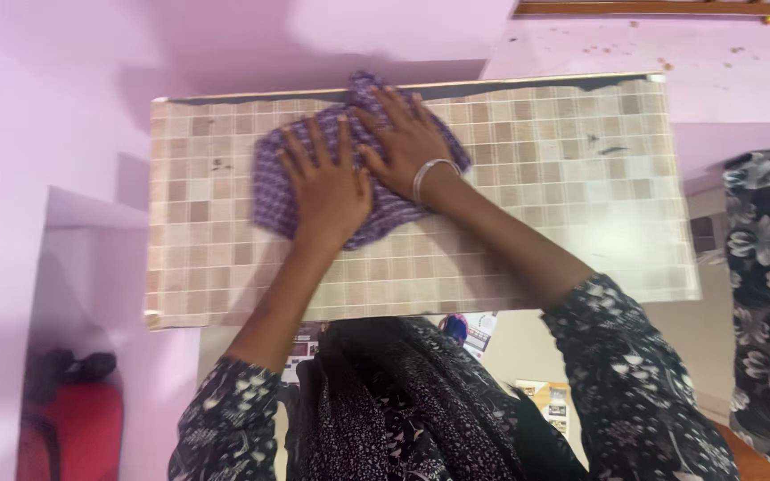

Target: The person wipes the top and interior shelf of a tiled cabinet using a cloth, moving the cloth back and forth across different sections.

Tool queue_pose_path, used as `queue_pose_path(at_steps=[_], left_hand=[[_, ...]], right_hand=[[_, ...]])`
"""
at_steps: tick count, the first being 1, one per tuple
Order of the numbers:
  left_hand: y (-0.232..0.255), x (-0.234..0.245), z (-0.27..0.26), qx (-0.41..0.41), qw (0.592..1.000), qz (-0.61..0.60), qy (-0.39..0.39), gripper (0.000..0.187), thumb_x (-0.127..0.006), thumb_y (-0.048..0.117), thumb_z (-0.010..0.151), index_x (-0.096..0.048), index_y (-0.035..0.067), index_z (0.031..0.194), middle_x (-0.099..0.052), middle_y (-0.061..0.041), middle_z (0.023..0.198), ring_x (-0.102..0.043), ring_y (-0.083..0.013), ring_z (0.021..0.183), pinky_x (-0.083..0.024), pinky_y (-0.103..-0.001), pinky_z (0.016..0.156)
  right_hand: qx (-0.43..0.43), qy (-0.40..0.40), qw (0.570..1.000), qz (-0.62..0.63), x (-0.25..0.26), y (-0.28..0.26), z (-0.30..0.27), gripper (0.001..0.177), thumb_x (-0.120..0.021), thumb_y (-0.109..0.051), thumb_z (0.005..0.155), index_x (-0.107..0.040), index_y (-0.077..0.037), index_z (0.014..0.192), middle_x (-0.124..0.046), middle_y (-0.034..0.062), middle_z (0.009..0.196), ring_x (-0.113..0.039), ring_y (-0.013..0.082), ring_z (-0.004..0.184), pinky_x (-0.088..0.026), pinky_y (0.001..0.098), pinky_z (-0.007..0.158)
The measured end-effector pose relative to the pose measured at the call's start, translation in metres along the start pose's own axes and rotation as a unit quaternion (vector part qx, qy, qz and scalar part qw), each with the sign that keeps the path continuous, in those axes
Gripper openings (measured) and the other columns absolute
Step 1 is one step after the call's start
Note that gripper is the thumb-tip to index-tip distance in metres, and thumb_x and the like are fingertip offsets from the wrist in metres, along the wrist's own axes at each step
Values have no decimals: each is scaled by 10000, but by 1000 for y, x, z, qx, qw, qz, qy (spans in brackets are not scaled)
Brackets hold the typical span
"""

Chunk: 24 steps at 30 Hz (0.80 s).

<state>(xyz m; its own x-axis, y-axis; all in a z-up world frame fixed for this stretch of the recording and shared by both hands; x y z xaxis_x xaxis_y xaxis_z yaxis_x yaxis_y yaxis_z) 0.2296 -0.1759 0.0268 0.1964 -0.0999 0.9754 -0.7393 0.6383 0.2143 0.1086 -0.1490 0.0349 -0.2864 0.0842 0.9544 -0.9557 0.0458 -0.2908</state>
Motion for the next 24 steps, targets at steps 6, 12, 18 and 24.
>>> queue_pose_path(at_steps=[6, 12, 18, 24], left_hand=[[198, -58, 52, -98, 994, -40, 26, 771, -502, 474, 986, -241, 114, 1616, -90, -322, 1651, 1, -625, 1478, -29, -759, 1166], [322, -83, 85, -140, 985, -51, 86, 732, -557, 457, 971, -308, 190, 1606, -168, -279, 1665, -82, -597, 1511, -84, -750, 1200], [362, -82, 34, -197, 976, -68, 67, 726, -538, 443, 978, -285, 218, 1619, -165, -254, 1669, -77, -597, 1507, -75, -758, 1192], [383, -79, -85, -234, 971, -48, 8, 750, -457, 481, 975, -226, 161, 1613, -138, -283, 1657, -82, -598, 1489, -91, -778, 1165]], right_hand=[[-77, 77, 994, -30, 70, 178, -111, 606, -520, -469, 993, -484, -200, 1534, -329, 182, 1653, -231, 350, 1546, -152, 564, 1243], [-201, 114, 973, -13, 115, 284, -174, 570, -553, -462, 978, -506, -267, 1512, -340, 152, 1623, -259, 376, 1518, -174, 592, 1202], [-177, 158, 956, 174, 106, 292, -250, 585, -594, -322, 1039, -405, -149, 1566, -406, 299, 1547, -412, 471, 1438, -389, 484, 1163], [-261, 83, 945, 180, 101, 224, -361, 635, -578, -296, 970, -385, -137, 1554, -452, 318, 1433, -555, 507, 1227, -477, 538, 1036]])
Point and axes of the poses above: each hand's wrist, its own z-axis towards the middle knuckle, its own x-axis out of the back of the hand, y = z × x, the point moved 8 cm from there along z, towards the middle knuckle
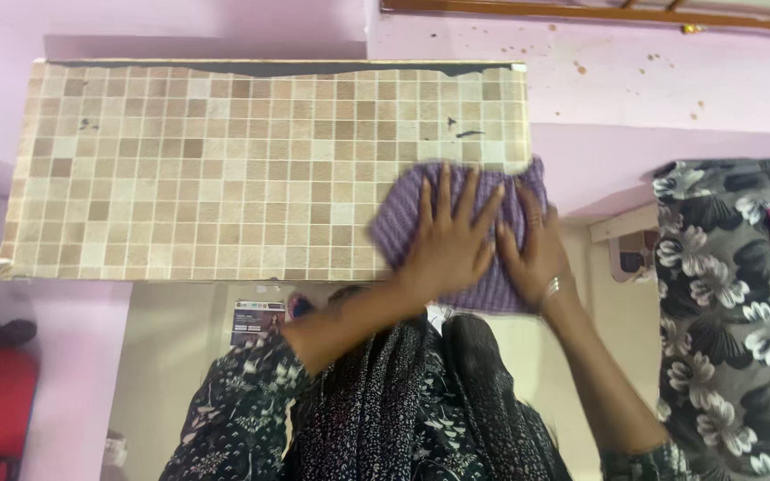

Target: The person wipes the top and interior shelf of a tiled cabinet using a cloth, moving the cloth back and forth across different sections.

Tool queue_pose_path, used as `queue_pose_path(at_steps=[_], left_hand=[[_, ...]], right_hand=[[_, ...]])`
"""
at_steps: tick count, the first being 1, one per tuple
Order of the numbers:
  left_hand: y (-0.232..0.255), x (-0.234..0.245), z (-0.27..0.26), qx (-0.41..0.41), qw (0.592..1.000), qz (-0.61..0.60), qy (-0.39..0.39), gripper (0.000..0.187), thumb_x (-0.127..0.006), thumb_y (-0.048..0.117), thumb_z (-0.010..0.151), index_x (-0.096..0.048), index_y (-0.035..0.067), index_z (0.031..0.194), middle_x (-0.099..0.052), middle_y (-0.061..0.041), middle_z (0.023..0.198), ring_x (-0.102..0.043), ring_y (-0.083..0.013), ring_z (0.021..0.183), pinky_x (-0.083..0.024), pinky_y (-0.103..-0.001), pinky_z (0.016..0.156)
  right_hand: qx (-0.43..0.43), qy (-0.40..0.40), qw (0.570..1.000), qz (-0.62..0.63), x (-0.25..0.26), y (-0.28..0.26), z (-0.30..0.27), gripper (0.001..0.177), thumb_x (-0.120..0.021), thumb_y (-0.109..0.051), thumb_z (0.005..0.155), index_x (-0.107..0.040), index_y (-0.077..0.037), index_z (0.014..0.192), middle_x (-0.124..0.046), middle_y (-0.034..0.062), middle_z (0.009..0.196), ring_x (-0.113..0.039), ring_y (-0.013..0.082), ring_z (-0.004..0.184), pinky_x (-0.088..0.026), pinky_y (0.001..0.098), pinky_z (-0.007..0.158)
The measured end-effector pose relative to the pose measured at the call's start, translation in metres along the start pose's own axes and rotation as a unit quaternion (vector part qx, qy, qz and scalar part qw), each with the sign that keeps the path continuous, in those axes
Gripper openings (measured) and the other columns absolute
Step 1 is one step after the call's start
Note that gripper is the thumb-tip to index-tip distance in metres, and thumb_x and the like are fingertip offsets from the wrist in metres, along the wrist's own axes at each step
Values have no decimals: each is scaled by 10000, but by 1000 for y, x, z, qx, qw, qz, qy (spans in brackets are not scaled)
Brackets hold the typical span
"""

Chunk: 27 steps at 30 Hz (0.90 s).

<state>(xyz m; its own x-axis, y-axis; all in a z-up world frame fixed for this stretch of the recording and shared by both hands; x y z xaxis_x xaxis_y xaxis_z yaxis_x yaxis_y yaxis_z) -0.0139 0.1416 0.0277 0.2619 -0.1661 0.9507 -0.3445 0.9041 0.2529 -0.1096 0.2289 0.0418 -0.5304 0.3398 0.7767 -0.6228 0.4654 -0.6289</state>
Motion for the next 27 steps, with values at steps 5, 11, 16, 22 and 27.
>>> queue_pose_path(at_steps=[5, 11, 16, 22, 27], left_hand=[[7, 11, -26, 2, 1000, 8, -19, 748, -473, 472, 990, -263, 130, 1621, -158, -286, 1669, -90, -595, 1511, -93, -780, 1178], [-60, 32, -33, 54, 998, -25, 11, 759, -508, 488, 962, -289, 154, 1608, -129, -252, 1677, -51, -573, 1528, -82, -767, 1190], [-170, 80, -128, 138, 990, -30, 25, 792, -553, 501, 954, -277, 163, 1615, -107, -240, 1676, -32, -570, 1510, -64, -752, 1172], [-320, 154, -236, 245, 966, -13, 78, 815, -616, 460, 927, -293, 164, 1614, -138, -256, 1670, -64, -598, 1497, -77, -754, 1170], [-432, 185, -279, 276, 955, 44, 104, 794, -605, 410, 953, -292, 101, 1614, -175, -262, 1665, -107, -587, 1513, -104, -749, 1184]], right_hand=[[35, -14, 997, -69, -5, -11, -6, 684, -549, -383, 953, -367, -126, 1560, -362, 363, 1493, -448, 557, 1322, -415, 577, 1122], [108, -2, 957, -268, -50, -55, 30, 688, -375, -471, 1006, -333, -100, 1585, -94, 346, 1680, 33, 504, 1555, 38, 701, 1183], [231, -95, 919, -306, -155, -173, 40, 747, -353, -523, 966, -284, -91, 1571, -38, 314, 1640, 27, 436, 1527, 20, 633, 1175], [364, -145, 875, -285, -277, -349, 58, 736, -335, -509, 1004, -297, -56, 1584, -110, 332, 1629, -11, 426, 1553, 10, 584, 1227], [409, -158, 857, -270, -369, -449, 98, 716, -332, -514, 996, -329, -88, 1572, -148, 298, 1662, -59, 394, 1565, -25, 550, 1245]])
Point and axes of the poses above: each hand's wrist, its own z-axis towards the middle knuckle, its own x-axis out of the back of the hand, y = z × x, the point moved 8 cm from there along z, towards the middle knuckle
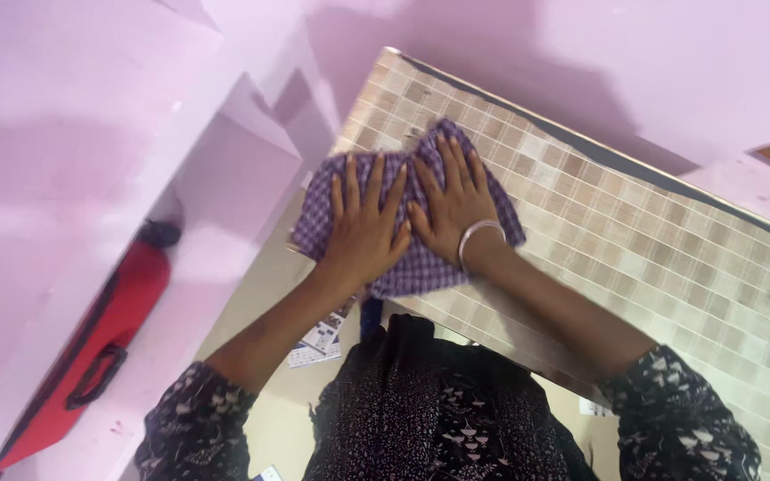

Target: The person wipes the top and interior shelf of a tiled cabinet using a cloth, moving the cloth back and forth across different sections.

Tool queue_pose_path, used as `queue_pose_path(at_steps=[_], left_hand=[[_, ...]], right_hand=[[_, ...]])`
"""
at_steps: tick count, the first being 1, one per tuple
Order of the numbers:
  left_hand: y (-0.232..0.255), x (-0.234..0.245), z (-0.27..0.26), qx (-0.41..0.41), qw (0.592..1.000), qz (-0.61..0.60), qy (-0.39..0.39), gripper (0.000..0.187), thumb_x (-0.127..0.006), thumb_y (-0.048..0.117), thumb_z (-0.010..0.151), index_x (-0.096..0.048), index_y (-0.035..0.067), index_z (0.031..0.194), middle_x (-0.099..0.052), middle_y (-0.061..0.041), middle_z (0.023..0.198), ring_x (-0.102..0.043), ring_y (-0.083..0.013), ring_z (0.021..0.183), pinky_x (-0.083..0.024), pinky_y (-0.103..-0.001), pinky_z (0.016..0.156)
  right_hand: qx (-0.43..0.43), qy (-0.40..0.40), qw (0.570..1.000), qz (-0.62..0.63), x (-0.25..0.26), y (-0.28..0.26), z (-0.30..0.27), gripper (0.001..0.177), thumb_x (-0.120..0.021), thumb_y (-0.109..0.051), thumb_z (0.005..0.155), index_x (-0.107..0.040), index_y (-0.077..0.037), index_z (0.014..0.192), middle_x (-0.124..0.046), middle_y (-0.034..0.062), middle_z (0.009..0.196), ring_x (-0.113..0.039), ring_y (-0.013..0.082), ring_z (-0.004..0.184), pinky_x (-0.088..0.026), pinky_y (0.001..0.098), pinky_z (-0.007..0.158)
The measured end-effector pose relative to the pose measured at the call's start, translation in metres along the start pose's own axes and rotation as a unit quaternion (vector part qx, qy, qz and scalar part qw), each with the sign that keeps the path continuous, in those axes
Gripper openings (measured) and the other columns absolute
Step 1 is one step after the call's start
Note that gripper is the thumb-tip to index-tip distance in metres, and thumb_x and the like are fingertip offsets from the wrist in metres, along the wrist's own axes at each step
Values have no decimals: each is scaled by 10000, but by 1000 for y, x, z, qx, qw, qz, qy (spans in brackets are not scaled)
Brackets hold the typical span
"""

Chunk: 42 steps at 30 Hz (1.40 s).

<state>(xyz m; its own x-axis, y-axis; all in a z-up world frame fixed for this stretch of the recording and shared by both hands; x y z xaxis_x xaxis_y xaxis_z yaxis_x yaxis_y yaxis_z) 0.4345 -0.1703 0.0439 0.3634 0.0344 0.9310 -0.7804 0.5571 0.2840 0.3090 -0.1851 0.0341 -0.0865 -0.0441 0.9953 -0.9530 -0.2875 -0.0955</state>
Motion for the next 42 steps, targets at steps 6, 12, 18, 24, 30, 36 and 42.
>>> queue_pose_path(at_steps=[6, 12, 18, 24, 30, 36, 42], left_hand=[[-81, -9, 74, 24, 999, 11, 40, 765, -605, 360, 965, -289, 27, 1578, -321, -331, 1545, -390, -569, 1323, -400, -666, 1057], [-109, -26, 111, 111, 987, -118, -16, 725, -564, 310, 1021, -221, 92, 1621, -520, -295, 1303, -623, -497, 1015, -575, -566, 787], [-75, -14, 86, 100, 995, -12, 26, 708, -589, 272, 1006, -276, 91, 1614, -454, -325, 1414, -530, -543, 1149, -484, -643, 920], [16, -31, 88, 95, 994, 52, 25, 682, -583, 277, 999, -323, 81, 1598, -194, -352, 1616, -164, -654, 1407, -122, -768, 1111], [179, -100, 105, -17, 999, 17, 23, 695, -575, 294, 998, -323, 47, 1597, -175, -321, 1631, -111, -632, 1456, -71, -756, 1157], [360, -173, 114, -99, 993, -65, 13, 637, -540, 312, 1012, -367, 110, 1592, -191, -245, 1671, -120, -588, 1498, -73, -733, 1200], [476, -204, 103, -124, 991, -60, 3, 605, -495, 353, 1019, -378, 165, 1583, -216, -203, 1669, -160, -536, 1523, -101, -694, 1236]], right_hand=[[-5, 30, 998, 46, -1, 6, 117, 677, -365, -459, 994, -372, -120, 1580, -197, 284, 1664, -157, 410, 1553, -79, 566, 1240], [-61, 35, 993, 93, 10, 24, 152, 627, -421, -457, 1018, -373, -229, 1600, -278, 265, 1637, -240, 412, 1533, -103, 586, 1263], [-21, 62, 995, 78, 9, 23, 123, 634, -406, -507, 1022, -354, -234, 1591, -251, 191, 1653, -193, 331, 1551, -68, 574, 1245], [-75, 60, 992, 86, 16, 68, 44, 633, -349, -507, 1033, -337, -204, 1589, -197, 150, 1680, -166, 287, 1554, -66, 525, 1257], [-159, 106, 979, 72, 19, 199, -99, 639, -399, -480, 1027, -376, -186, 1594, -248, 183, 1668, -197, 307, 1562, -83, 523, 1271], [-274, 121, 950, 86, 28, 334, -262, 651, -490, -479, 979, -436, -196, 1562, -271, 205, 1649, -247, 365, 1518, -107, 532, 1250], [-352, 125, 925, 74, 43, 386, -372, 608, -464, -471, 1033, -432, -204, 1578, -228, 217, 1675, -195, 388, 1561, -127, 535, 1277]])
Point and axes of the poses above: each hand's wrist, its own z-axis towards the middle knuckle, its own x-axis out of the back of the hand, y = z × x, the point moved 8 cm from there along z, towards the middle knuckle
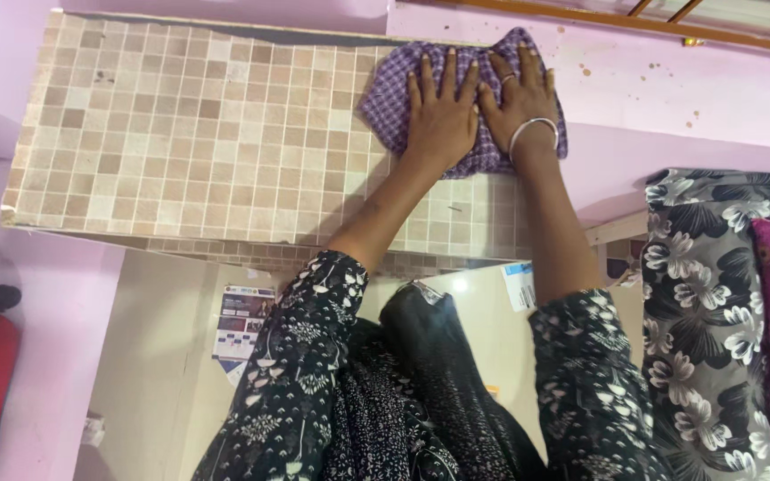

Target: The person wipes the top and interior shelf of a tiled cabinet using a cloth, moving the cloth back and forth across different sections.

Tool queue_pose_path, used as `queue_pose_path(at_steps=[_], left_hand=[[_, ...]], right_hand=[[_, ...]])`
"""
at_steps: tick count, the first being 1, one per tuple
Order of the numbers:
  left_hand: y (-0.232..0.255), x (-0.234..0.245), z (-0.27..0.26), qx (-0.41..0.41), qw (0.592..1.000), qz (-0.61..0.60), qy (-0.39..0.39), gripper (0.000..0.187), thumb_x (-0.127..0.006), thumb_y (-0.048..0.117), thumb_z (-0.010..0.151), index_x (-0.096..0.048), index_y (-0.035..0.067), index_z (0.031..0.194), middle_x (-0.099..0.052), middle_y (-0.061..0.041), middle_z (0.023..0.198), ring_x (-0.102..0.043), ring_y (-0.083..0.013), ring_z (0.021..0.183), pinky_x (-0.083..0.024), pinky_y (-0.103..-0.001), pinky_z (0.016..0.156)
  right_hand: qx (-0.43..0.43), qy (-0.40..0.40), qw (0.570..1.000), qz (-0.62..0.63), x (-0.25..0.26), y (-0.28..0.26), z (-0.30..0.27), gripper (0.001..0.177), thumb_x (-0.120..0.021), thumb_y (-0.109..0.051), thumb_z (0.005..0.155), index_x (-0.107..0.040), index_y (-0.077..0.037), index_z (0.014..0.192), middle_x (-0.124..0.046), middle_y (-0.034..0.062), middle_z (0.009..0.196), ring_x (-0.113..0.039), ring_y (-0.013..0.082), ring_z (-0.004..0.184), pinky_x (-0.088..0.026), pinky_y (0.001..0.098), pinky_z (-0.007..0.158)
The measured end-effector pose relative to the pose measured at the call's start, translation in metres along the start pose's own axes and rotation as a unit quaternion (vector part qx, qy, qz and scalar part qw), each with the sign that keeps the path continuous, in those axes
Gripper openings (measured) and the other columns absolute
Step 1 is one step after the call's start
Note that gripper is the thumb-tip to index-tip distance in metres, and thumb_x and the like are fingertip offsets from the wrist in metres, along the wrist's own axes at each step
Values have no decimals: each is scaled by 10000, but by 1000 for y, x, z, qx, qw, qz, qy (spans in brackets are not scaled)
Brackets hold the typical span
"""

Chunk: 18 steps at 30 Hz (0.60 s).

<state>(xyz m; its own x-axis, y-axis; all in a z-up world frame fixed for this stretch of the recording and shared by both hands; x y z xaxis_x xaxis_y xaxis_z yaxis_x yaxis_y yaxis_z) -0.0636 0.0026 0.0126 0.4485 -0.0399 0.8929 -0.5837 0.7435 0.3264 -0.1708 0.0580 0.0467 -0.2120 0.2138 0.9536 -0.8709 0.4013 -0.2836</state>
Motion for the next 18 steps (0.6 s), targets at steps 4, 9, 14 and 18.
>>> queue_pose_path(at_steps=[4, 9, 14, 18], left_hand=[[24, 15, -35, -60, 998, 11, -15, 614, -480, 379, 1025, -367, 166, 1590, -210, -231, 1658, -169, -563, 1503, -120, -713, 1213], [50, 53, -121, -99, 994, 6, -42, 639, -477, 397, 1012, -368, 140, 1587, -212, -251, 1646, -180, -583, 1490, -139, -728, 1198], [25, 95, -180, -108, 993, 6, -49, 650, -476, 392, 1038, -364, 81, 1597, -214, -256, 1674, -188, -546, 1538, -160, -704, 1247], [-54, 129, -212, -76, 996, 6, -52, 664, -482, 390, 1018, -353, 68, 1584, -213, -257, 1658, -177, -551, 1515, -142, -712, 1220]], right_hand=[[-3, -9, 999, 38, 0, 6, -47, 626, -427, -462, 1050, -375, -156, 1593, -176, 285, 1654, -141, 441, 1537, -161, 522, 1243], [17, -10, 1000, 9, 5, -15, -143, 646, -428, -407, 1039, -370, -102, 1605, -179, 306, 1665, -131, 468, 1543, -133, 582, 1234], [23, -10, 997, -74, -7, -70, -184, 657, -413, -411, 1014, -376, -102, 1592, -183, 269, 1675, -133, 405, 1579, -64, 604, 1261], [52, -27, 994, -89, -39, -160, -175, 659, -379, -434, 1012, -366, -113, 1587, -178, 248, 1684, -113, 381, 1580, -57, 595, 1254]])
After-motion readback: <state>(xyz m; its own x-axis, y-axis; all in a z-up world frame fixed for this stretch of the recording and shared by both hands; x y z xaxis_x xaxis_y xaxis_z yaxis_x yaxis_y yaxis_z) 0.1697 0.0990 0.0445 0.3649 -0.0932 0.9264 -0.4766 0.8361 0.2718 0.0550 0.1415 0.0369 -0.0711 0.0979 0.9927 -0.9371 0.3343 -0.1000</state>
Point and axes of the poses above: each hand's wrist, its own z-axis towards the middle knuckle, its own x-axis out of the back of the hand, y = z × x, the point moved 8 cm from there along z, towards the middle knuckle
